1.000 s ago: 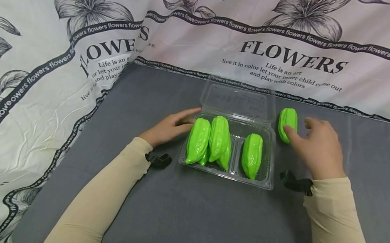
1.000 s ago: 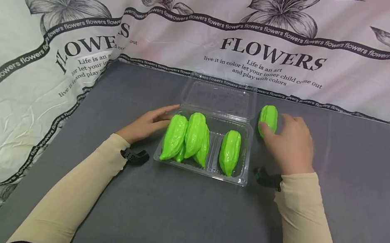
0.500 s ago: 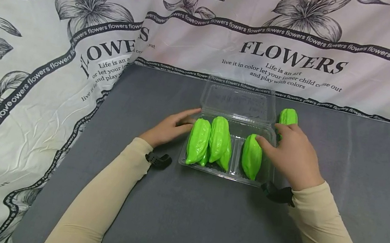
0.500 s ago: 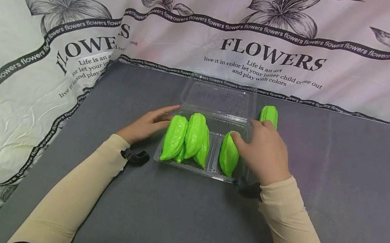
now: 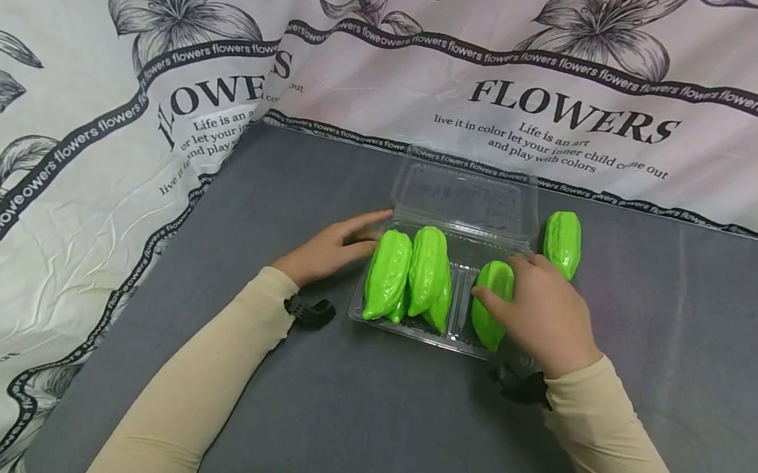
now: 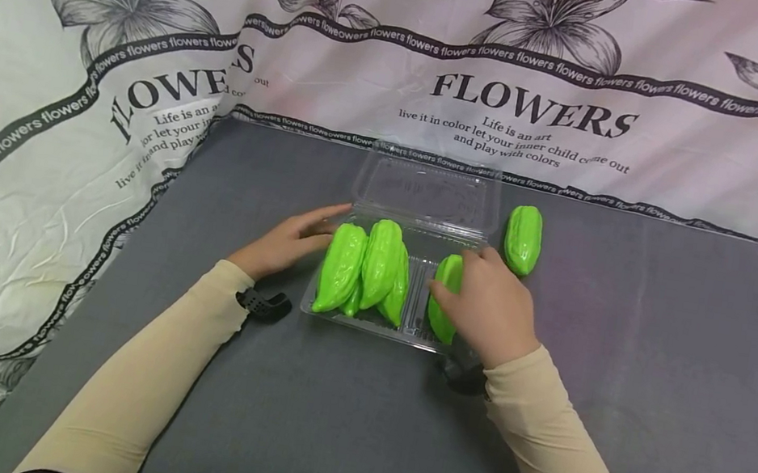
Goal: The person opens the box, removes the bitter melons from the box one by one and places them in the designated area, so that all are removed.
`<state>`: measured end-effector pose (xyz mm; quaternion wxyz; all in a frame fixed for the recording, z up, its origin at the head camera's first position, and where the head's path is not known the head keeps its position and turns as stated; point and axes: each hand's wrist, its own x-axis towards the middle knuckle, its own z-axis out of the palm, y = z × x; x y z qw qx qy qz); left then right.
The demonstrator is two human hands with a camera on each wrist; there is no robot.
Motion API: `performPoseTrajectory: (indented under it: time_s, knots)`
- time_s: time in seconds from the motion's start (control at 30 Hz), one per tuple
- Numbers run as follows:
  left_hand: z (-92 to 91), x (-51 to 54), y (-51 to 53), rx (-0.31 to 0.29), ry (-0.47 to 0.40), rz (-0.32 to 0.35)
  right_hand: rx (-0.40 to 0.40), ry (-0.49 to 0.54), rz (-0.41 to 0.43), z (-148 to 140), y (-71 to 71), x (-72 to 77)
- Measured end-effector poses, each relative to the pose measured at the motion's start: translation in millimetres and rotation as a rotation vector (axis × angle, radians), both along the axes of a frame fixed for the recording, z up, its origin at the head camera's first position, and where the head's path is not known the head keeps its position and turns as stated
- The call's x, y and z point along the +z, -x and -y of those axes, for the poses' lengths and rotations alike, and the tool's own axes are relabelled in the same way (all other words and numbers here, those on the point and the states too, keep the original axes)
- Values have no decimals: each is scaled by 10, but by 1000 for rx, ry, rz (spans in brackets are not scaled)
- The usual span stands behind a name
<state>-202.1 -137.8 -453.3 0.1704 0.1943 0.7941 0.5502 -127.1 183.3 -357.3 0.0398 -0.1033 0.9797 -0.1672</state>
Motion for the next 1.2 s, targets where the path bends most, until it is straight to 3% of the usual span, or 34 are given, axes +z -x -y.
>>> performPoseTrajectory:
  time_s: [0.7, 1.2]
  knots:
    - [3, 11, -11, 1, -2, 9, 49, -66, -27, 86, -40, -177]
    - [3, 2, 0, -6, -5, 8, 63, -39, -43, 74, -18, -168]
